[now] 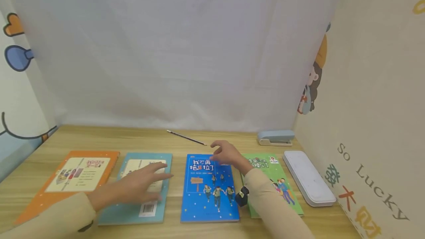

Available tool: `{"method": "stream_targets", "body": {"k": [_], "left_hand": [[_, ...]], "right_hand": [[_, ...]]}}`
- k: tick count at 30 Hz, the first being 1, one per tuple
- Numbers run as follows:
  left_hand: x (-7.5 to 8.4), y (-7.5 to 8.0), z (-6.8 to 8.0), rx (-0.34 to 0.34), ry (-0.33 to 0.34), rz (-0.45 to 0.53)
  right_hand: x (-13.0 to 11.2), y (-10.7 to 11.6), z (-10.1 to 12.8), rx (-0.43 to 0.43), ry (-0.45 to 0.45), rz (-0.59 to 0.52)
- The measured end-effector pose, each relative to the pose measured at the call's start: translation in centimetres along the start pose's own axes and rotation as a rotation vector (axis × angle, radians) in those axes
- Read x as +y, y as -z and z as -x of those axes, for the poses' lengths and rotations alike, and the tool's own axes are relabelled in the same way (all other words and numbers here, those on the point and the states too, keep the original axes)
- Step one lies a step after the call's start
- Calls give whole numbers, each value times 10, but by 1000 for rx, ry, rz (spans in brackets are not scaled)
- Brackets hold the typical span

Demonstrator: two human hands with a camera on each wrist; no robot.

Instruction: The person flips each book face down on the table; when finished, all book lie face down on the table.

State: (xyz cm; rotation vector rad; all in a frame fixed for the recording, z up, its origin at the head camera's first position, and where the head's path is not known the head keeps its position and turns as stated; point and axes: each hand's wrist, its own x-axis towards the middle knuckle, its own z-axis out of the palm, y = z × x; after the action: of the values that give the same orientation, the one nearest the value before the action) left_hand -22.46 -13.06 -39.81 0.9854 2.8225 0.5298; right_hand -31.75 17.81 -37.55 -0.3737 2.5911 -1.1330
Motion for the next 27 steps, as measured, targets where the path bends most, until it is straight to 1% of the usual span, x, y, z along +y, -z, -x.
{"method": "stream_targets", "body": {"k": [2,6,9,12,16,21,27], "left_hand": [[7,-4,-7,-30,-56,-20],[21,-12,-19,-101,-145,-64],[29,-19,-26,-158,-179,-100],[35,-24,-30,-191,-206,-109],[38,-27,-32,-215,-207,-108],[40,-29,-33,-244,-184,-88],[42,-32,-35,-250,-175,-98]], "right_hand": [[6,2,1,39,-11,35],[13,5,2,96,-21,100],[14,5,3,120,-26,151],[15,4,3,131,-38,166],[17,4,0,118,-77,176],[20,3,-1,93,-132,208],[22,6,-4,87,-140,205]]}}
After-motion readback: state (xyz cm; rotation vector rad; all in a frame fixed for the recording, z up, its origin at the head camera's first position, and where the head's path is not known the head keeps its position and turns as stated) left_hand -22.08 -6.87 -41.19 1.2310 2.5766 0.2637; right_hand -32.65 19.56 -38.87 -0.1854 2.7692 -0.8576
